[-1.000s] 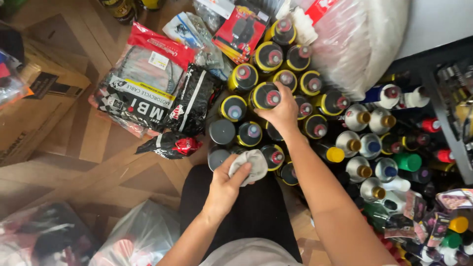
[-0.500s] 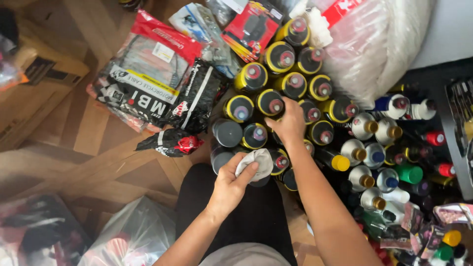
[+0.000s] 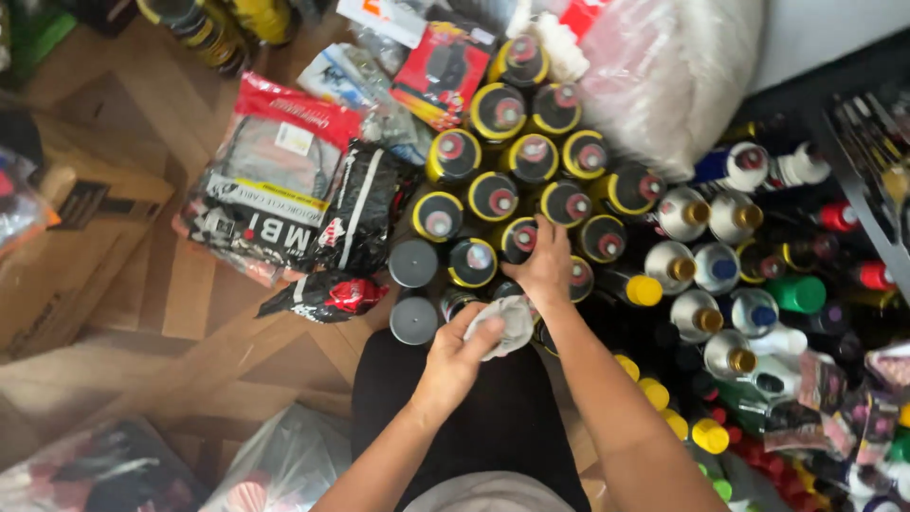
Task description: Wiping dust off spray cans with a cloth and organizing them on the floor
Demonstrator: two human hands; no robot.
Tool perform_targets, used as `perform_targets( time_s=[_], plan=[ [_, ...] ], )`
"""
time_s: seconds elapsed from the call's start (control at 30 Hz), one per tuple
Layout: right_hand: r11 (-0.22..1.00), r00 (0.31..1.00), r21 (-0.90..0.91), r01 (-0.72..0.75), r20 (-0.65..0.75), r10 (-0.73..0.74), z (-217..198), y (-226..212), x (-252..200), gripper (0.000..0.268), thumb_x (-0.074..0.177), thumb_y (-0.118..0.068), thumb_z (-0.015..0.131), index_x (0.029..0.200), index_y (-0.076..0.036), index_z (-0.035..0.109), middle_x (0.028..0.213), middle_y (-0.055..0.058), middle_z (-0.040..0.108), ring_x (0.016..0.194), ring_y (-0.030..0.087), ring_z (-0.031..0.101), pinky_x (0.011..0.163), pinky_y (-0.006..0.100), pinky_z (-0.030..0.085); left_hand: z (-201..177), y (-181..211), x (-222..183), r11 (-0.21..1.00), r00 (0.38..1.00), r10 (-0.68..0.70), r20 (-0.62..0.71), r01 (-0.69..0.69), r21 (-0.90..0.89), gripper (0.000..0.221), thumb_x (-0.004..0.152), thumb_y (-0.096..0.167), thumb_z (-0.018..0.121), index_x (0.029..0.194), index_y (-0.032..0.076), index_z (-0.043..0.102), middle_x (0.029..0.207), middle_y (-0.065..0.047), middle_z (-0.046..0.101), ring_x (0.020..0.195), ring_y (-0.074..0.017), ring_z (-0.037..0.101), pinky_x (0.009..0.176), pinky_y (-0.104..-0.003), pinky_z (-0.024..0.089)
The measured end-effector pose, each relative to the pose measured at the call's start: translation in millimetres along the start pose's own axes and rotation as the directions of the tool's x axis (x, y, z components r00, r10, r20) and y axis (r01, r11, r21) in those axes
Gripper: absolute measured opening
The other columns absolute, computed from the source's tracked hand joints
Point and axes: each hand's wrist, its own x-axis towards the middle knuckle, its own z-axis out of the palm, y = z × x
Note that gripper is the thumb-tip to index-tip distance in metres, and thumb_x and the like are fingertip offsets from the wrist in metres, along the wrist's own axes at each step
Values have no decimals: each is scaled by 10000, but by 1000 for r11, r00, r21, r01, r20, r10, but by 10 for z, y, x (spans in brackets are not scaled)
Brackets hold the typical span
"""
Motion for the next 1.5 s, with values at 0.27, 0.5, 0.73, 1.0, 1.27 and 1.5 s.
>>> perform_targets(
  time_s=[0.27,0.5,0.73,1.0,1.27,1.5],
  plan=[
    [872,886,269,409,-348,-307,-1243,101,-503,1152,371,-334,989,1436,-125,604,1223,135,565,1148,368,629,998,435,516,56,328,-303,988,986,152,-71,-152,0,394,1018,306,499,1151,40,758,1044,-160,708,1038,-244,589,1039,-485,470],
    [890,901,267,369,-337,-272,-2278,193,-1494,1142,453,-391,1009,1479,-126,582,1313,110,558,1200,332,630,1061,432,492,578,255,-566,963,965,262,-12,-261,66,244,996,209,591,1131,105,766,1029,-80,745,1003,-162,645,997,-387,525],
    [913,900,239,331,-372,-229,-1869,509,-1962,1162,364,-392,975,1423,-95,598,1299,140,588,1208,382,609,1077,481,466,1064,75,-562,720,760,647,54,-633,286,234,966,148,673,1195,109,697,1109,-142,738,1077,-332,701,936,-445,544],
    [838,880,387,385,-427,-207,-1629,719,-2047,1213,394,-378,993,1471,-60,534,1359,168,568,1276,384,577,1115,476,429,1289,-276,-312,226,550,783,289,-686,692,139,985,224,643,1050,143,735,972,-64,668,902,-316,686,776,-425,594],
    [802,930,560,207,-368,17,-1477,731,-2066,1392,470,-407,999,1639,-137,294,1532,204,475,1416,369,469,1208,465,363,1190,-594,-796,97,502,792,347,-665,741,265,955,206,647,1212,164,699,1078,-66,623,952,-308,692,722,-408,608],
    [753,955,639,154,-291,52,-1290,750,-2155,1145,795,-231,819,1680,-125,100,1584,258,407,1471,424,377,1227,523,301,1746,-581,-780,-369,172,782,600,-647,667,196,904,136,589,1046,43,687,930,-132,567,818,-342,556,634,-422,410]
  ],
)
